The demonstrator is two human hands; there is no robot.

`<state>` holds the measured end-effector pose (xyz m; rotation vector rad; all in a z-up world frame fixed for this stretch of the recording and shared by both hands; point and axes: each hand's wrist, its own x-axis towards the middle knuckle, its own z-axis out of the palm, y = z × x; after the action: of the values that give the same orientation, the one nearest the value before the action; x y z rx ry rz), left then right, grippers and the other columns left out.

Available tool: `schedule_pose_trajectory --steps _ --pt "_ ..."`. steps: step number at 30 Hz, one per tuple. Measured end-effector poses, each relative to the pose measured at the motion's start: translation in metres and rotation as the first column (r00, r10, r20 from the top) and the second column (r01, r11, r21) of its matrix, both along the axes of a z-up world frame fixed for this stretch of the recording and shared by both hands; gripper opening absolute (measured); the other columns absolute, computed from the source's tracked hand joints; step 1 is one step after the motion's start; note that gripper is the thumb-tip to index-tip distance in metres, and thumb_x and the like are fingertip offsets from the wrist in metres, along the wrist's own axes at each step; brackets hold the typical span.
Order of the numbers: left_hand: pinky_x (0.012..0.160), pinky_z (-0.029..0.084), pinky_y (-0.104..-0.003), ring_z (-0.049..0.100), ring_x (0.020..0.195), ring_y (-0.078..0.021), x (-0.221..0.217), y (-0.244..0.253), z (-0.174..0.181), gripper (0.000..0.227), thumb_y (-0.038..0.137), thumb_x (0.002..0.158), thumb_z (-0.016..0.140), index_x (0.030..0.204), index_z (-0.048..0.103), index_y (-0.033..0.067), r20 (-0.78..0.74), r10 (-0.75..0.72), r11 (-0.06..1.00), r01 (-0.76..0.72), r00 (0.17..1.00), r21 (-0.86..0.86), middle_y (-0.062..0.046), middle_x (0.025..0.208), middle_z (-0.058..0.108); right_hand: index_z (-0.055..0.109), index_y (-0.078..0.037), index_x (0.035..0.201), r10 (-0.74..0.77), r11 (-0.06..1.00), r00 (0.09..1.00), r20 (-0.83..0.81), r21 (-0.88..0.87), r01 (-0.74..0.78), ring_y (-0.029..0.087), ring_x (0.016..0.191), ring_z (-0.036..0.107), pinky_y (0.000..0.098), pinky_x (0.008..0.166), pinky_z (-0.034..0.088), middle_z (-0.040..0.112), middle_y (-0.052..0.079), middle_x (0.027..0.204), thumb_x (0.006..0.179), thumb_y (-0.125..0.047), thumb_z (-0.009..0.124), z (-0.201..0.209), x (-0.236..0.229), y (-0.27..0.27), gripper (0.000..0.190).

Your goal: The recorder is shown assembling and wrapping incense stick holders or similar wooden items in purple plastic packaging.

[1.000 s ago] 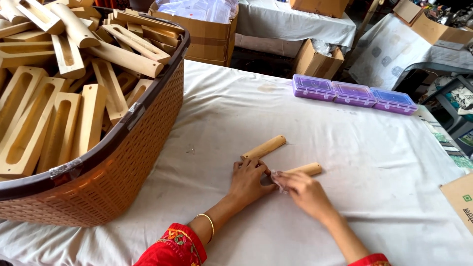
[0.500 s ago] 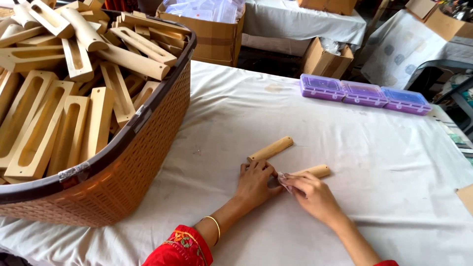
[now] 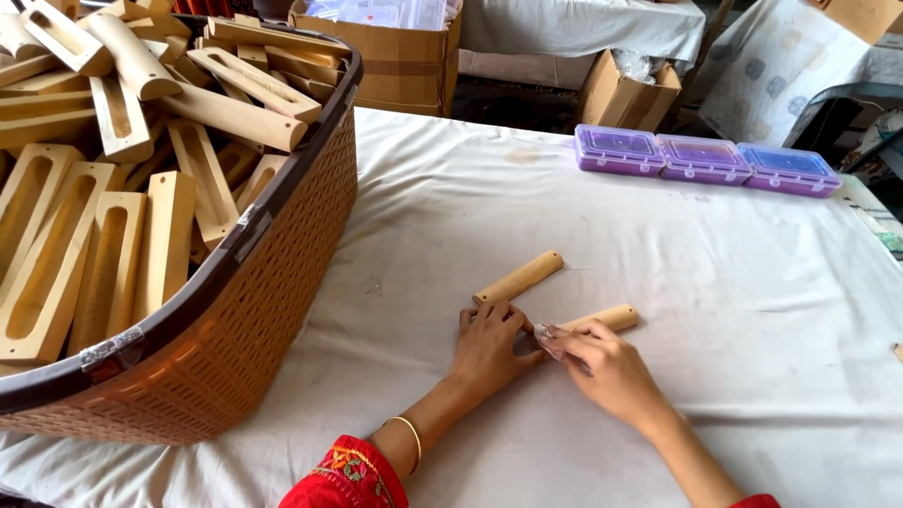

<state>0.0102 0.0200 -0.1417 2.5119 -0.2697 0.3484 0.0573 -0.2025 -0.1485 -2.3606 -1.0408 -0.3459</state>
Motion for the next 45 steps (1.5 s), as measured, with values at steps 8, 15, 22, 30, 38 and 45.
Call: schedule_pose_trajectory --steps 8,15,22,30,38,45 --pt "0.102 0.032 -0.048 0.049 0.124 -0.0223 -0.003 0.001 0.010 0.042 0.049 0.078 0.081 0.102 0.074 0.0154 -0.029 -0.019 1.000 0.019 0.999 -0.004 -0.002 0.118 0.063 0.080 -0.023 0.109 -0.428 0.902 0.893 -0.137 -0.126 0.413 0.022 0.082 0.074 0.0348 0.076 0.062 0.076 0.008 0.097 0.085 -0.012 0.076 0.027 0.018 -0.045 0.027" --pt "0.102 0.033 -0.047 0.052 0.124 -0.0198 0.000 0.001 -0.003 0.042 0.048 0.079 0.082 0.103 0.073 0.0152 -0.020 0.002 1.000 -0.001 1.000 0.012 0.000 0.120 0.064 0.077 -0.016 0.105 0.042 0.999 0.993 0.110 -0.038 -0.038 0.019 0.098 0.074 0.0290 0.080 0.064 0.077 0.002 0.116 0.083 -0.005 0.070 -0.005 -0.002 0.001 0.026" --pt "0.103 0.031 -0.048 0.050 0.125 -0.0210 -0.002 0.004 0.012 0.045 0.050 0.073 0.084 0.103 0.075 0.0172 -0.060 -0.031 1.000 0.031 0.998 -0.005 0.000 0.118 0.064 0.079 -0.017 0.107 -0.243 0.968 0.970 -0.018 -0.065 0.241 0.019 0.093 0.073 0.0335 0.080 0.062 0.078 -0.001 0.110 0.084 -0.011 0.073 0.024 0.020 -0.040 0.024" --pt "0.101 0.034 -0.047 0.052 0.123 -0.0211 0.005 0.003 -0.008 0.043 0.050 0.078 0.080 0.103 0.075 0.0156 0.031 -0.015 1.000 0.015 0.999 0.002 0.000 0.118 0.064 0.078 -0.018 0.106 -0.007 0.999 0.999 0.040 -0.037 0.009 0.016 0.099 0.073 0.0295 0.085 0.063 0.079 -0.003 0.113 0.084 -0.011 0.071 0.011 -0.010 0.007 0.025" --pt "0.101 0.034 -0.048 0.051 0.123 -0.0221 0.001 0.003 0.004 0.040 0.051 0.079 0.080 0.099 0.075 0.0169 -0.016 -0.035 0.999 0.034 0.999 -0.029 -0.001 0.116 0.064 0.078 -0.020 0.108 -0.295 0.944 0.955 -0.028 -0.163 0.287 0.016 0.088 0.073 0.0302 0.076 0.064 0.079 -0.001 0.105 0.084 -0.018 0.076 0.014 0.024 -0.046 0.024" --pt "0.102 0.033 -0.050 0.052 0.124 -0.0229 0.005 0.002 -0.006 0.044 0.050 0.076 0.083 0.102 0.075 0.0154 0.044 -0.023 1.000 0.023 0.999 0.008 -0.002 0.116 0.064 0.080 -0.018 0.101 -0.084 0.996 0.996 0.033 -0.014 0.085 0.019 0.092 0.074 0.0314 0.076 0.063 0.079 0.003 0.107 0.081 -0.012 0.076 0.013 -0.008 -0.001 0.021"
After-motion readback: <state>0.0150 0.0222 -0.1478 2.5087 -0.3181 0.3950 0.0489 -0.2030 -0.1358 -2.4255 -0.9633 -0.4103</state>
